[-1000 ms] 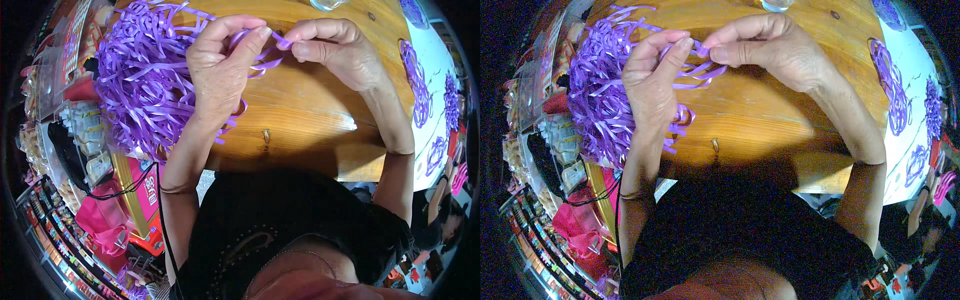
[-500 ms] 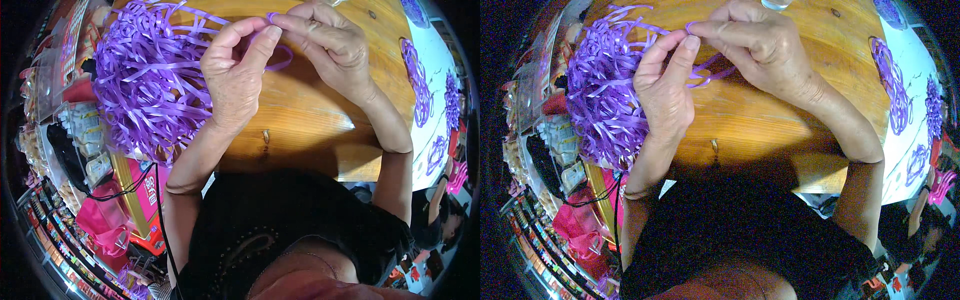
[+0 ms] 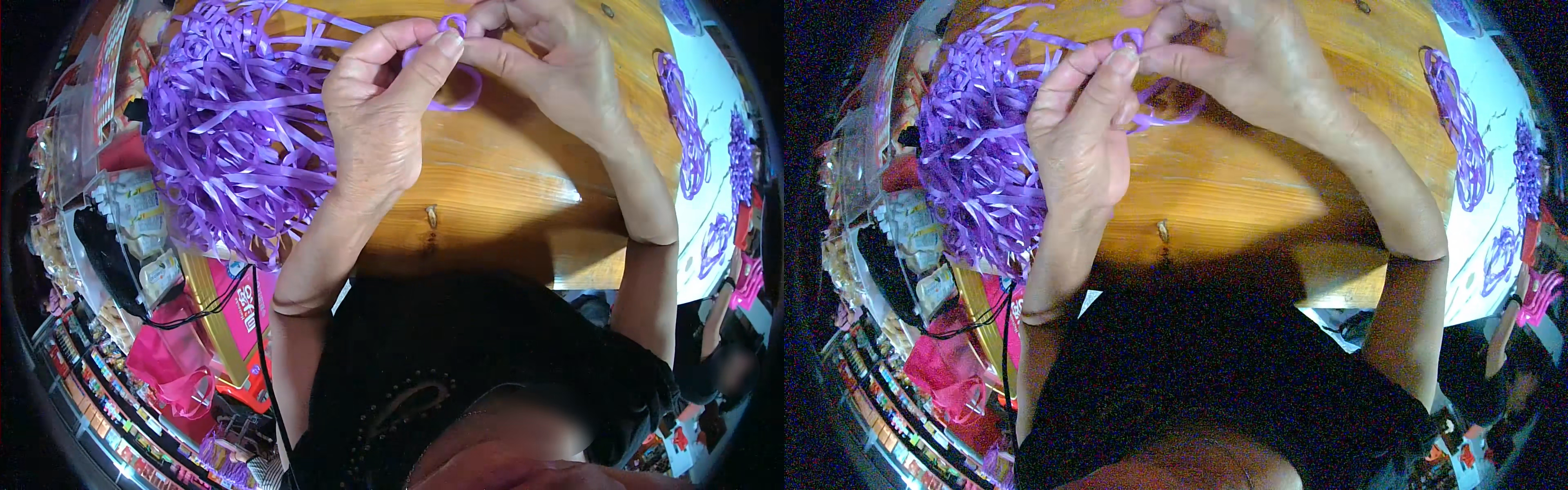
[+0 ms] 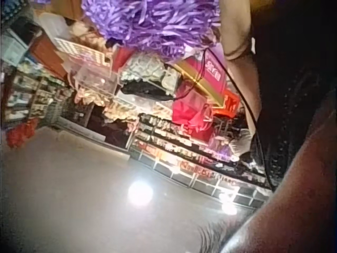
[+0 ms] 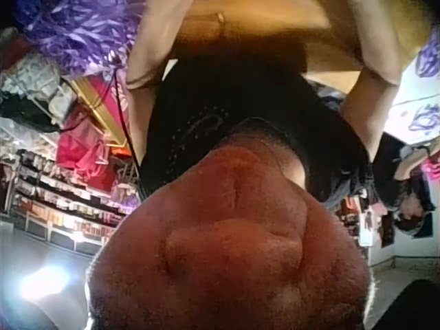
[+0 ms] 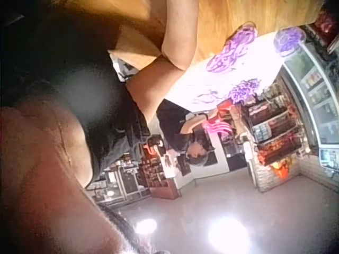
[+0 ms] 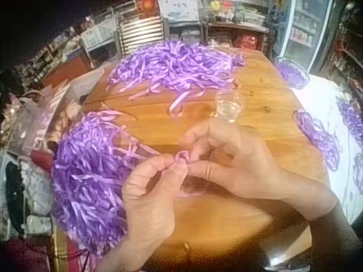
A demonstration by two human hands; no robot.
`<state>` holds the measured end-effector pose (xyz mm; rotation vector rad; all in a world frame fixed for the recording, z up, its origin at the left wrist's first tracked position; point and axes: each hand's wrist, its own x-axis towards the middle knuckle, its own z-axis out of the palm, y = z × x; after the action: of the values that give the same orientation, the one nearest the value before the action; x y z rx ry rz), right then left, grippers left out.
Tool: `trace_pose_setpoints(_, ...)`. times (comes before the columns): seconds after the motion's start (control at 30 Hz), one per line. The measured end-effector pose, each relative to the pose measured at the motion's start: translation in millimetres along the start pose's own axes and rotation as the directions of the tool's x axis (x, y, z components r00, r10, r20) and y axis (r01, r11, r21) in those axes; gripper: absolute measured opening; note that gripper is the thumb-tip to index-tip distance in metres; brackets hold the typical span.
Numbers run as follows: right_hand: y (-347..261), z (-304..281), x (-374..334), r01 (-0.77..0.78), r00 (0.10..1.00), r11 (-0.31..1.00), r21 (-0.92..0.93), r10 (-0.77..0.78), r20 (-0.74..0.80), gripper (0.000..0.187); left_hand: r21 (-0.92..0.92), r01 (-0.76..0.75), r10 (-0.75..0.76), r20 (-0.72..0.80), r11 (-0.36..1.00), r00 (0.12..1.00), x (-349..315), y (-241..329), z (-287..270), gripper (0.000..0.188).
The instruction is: Braiding or tying together multiple purple plastic strips on a wooden tabletop.
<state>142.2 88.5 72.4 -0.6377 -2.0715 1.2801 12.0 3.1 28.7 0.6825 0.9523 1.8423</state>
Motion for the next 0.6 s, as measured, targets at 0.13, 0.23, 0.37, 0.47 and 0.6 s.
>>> trace_pose_setpoints(0.13,35.3,3.3,22.8,0.567,0.663,0.56,0.604,-0.746,0.069,0.023,-0.121,0.15,-0.144,0.051,0.981,0.988,0.2,5.8,-2.6,0.01)
trace_pose_setpoints(0.23,-13.7,-7.6,0.1,-0.301,0.936,0.884,0.359,0.201,0.289,0.024,-0.142,0.176,-0.166,0.082,0.974,0.983,-1.9,11.4,-9.0,0.009)
trace_pose_setpoints(0.37,25.5,0.8,19.8,0.52,0.853,0.852,-0.056,-0.522,-0.007,0.026,-0.126,0.258,-0.247,0.097,0.958,0.964,-0.3,14.5,-4.6,0.008)
trace_pose_setpoints(0.47,5.2,3.6,9.0,0.743,0.609,0.524,-0.417,-0.787,0.096,0.028,-0.082,0.236,-0.235,0.022,0.968,0.972,-1.5,11.4,-8.9,0.007)
trace_pose_setpoints(0.6,-14.4,-5.9,3.1,0.589,0.805,0.698,-0.407,-0.553,0.215,0.03,-0.078,0.217,-0.217,0.011,0.973,0.976,-2.7,6.9,-11.5,0.007)
